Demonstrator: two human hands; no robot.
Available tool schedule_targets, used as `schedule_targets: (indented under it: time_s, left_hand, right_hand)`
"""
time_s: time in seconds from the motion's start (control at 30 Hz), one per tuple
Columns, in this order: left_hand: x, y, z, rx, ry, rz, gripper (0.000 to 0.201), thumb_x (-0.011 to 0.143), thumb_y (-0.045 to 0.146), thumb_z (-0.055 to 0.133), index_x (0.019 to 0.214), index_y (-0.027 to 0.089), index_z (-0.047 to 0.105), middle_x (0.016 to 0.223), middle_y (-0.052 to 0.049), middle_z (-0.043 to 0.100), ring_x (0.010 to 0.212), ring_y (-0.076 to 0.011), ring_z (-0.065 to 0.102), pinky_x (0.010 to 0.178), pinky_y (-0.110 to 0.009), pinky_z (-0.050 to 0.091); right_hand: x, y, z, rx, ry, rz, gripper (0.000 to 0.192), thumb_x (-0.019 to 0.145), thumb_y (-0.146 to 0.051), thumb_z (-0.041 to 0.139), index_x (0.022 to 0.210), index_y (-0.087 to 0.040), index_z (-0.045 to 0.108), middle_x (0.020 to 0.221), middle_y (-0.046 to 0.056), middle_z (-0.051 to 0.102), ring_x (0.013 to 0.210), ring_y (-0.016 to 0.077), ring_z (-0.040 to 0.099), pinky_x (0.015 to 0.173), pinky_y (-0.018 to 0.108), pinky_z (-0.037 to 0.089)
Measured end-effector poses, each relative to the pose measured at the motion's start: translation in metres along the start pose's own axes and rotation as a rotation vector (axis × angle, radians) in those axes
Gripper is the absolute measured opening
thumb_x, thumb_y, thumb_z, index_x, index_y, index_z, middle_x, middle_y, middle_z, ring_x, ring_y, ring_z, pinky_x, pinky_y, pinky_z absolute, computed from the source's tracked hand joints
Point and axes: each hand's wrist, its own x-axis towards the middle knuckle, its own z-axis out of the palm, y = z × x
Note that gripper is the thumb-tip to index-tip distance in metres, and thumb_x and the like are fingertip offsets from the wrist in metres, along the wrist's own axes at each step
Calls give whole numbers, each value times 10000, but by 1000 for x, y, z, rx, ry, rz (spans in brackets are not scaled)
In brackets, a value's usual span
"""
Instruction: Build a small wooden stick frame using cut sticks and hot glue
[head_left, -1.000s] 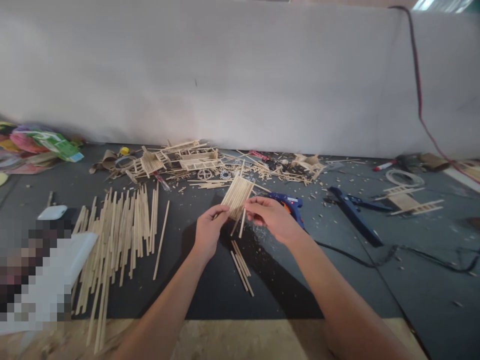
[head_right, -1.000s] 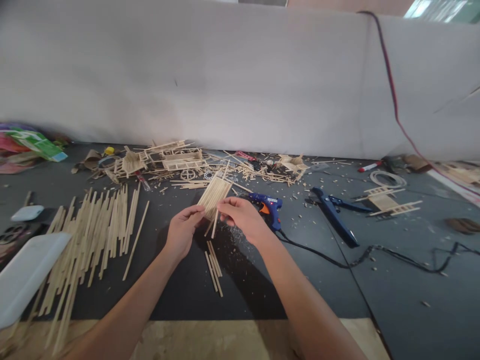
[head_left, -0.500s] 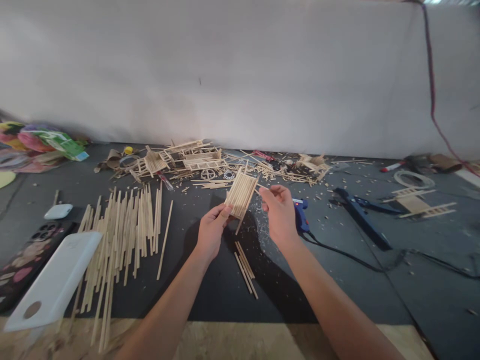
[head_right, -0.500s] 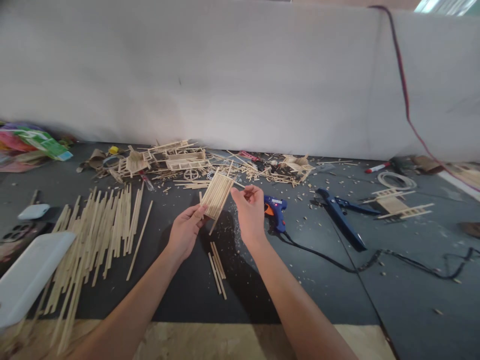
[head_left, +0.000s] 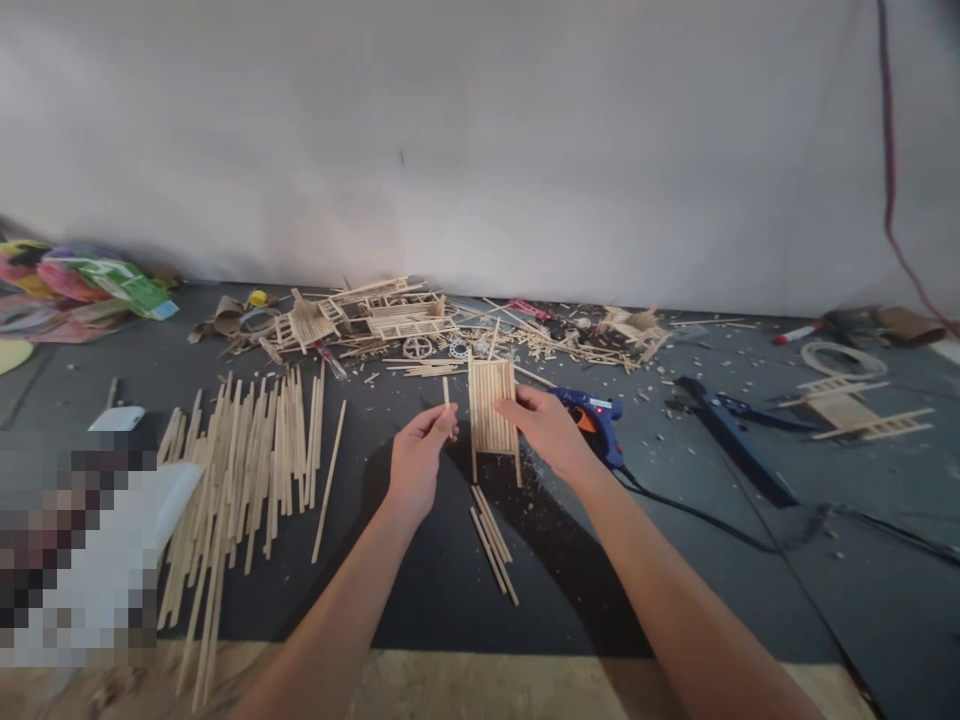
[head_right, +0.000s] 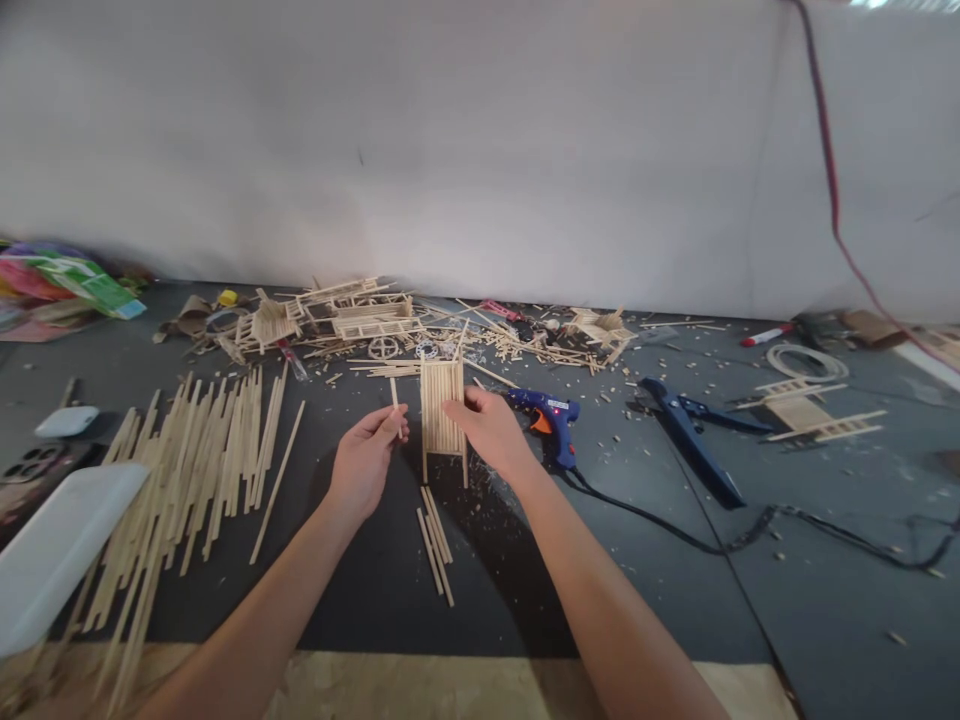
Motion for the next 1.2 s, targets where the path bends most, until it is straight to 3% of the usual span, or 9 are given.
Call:
schedule_targets:
  time_s: [0.13, 0.4, 0.63, 1.2]
  left_hand:
    - [-1, -2, 0, 98, 17, 34, 247, 664, 305, 666, 867, 165, 673, 719, -5, 611, 641, -88, 481, 649, -231, 377]
    - [-1, 0, 1, 88, 2, 38, 230, 683, 316, 641, 827, 138, 662, 610, 13, 544, 579, -83, 463, 597, -223, 379]
    - [-3, 4, 1, 64, -48, 46, 365, 682, 264, 649, 1034, 186, 589, 647, 35, 550, 566, -76, 485, 599, -227, 394]
    - [-6, 4, 4, 96, -66, 45, 324, 685, 264, 638, 995, 179, 599, 658, 21, 569, 573, -86, 504, 601, -232, 405]
  right_hand:
    - [-4, -5, 1, -63, -51, 2, 267, 704, -349, 532, 848, -167, 663, 660, -8, 633, 646, 170, 551, 592, 264, 396]
    - [-11, -20, -2, -122, -102, 15, 231, 706, -318, 534, 834, -172, 660, 688, 4, 633, 628, 161, 539, 567, 255, 387]
    - [-14, -26, -3, -138, -148, 4, 192, 704, -291, 537, 811, -194, 664, 654, -3, 620, 580, 147, 521, 533, 253, 375]
    - [-16, -29, 1, -131, -151, 14, 193, 697, -287, 532, 792, -185, 665, 630, 6, 608, 587, 155, 522, 523, 249, 376]
